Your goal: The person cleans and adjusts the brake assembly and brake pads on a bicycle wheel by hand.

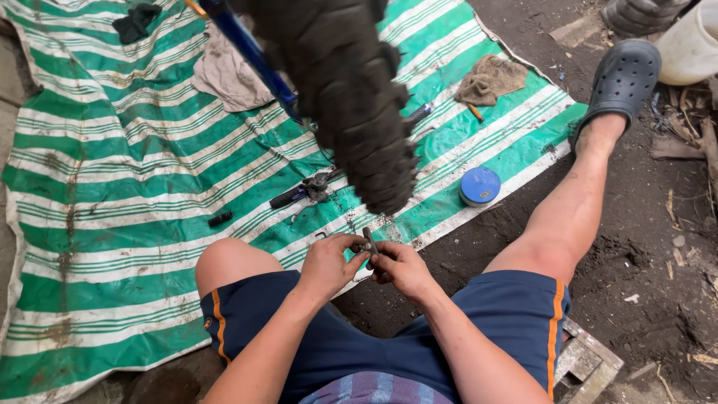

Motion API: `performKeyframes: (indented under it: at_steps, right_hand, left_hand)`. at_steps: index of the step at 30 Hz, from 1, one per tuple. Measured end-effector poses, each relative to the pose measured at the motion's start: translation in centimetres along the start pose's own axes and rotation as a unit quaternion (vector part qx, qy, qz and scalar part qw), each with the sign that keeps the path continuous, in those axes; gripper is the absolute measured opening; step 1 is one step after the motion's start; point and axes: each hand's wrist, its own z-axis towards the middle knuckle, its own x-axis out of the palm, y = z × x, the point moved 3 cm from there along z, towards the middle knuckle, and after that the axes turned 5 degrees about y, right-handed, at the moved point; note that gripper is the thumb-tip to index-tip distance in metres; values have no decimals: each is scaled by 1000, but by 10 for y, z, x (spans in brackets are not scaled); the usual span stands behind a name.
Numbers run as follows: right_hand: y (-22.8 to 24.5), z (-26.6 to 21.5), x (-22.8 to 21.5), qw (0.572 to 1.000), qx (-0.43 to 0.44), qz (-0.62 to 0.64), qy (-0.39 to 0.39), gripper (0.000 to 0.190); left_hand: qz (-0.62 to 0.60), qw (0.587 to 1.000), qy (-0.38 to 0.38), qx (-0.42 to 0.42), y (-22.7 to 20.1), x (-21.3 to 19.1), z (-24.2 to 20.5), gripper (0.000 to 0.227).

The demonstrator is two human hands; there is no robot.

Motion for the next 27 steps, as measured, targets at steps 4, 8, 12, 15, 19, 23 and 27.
performKeyframes:
  at_steps: [4, 8, 12, 15, 19, 23, 27]
  right_hand:
    - [15, -8, -4, 1000, -2, 5, -6, 31]
    - [29, -22, -13, 1000, 9, 21, -12, 37]
    - [31, -28, -30, 999, 30, -26, -21, 36]
    - [84, -58, -29, 992, 86, -92, -18, 37]
    - [75, -57, -39, 996, 86, 8, 5, 39]
    - [66, -54, -44, 995, 95, 38, -22, 51]
    - [58, -54, -48, 991, 106, 73, -39, 62]
  left_hand:
    - [-44, 999, 15, -12, -14, -5, 9, 16]
    - [53, 998, -14, 14, -4, 17, 13, 21]
    - [105, 992, 62, -32, -23, 21, 23, 28]
    - [-78, 967, 181, -162, -16, 50, 27, 41]
    - [-216, 962, 115, -123, 15, 94, 19, 48]
    - [-300, 942, 54, -143, 10, 89, 23, 29]
    - [-427, 894, -46, -126, 25, 77, 21, 31]
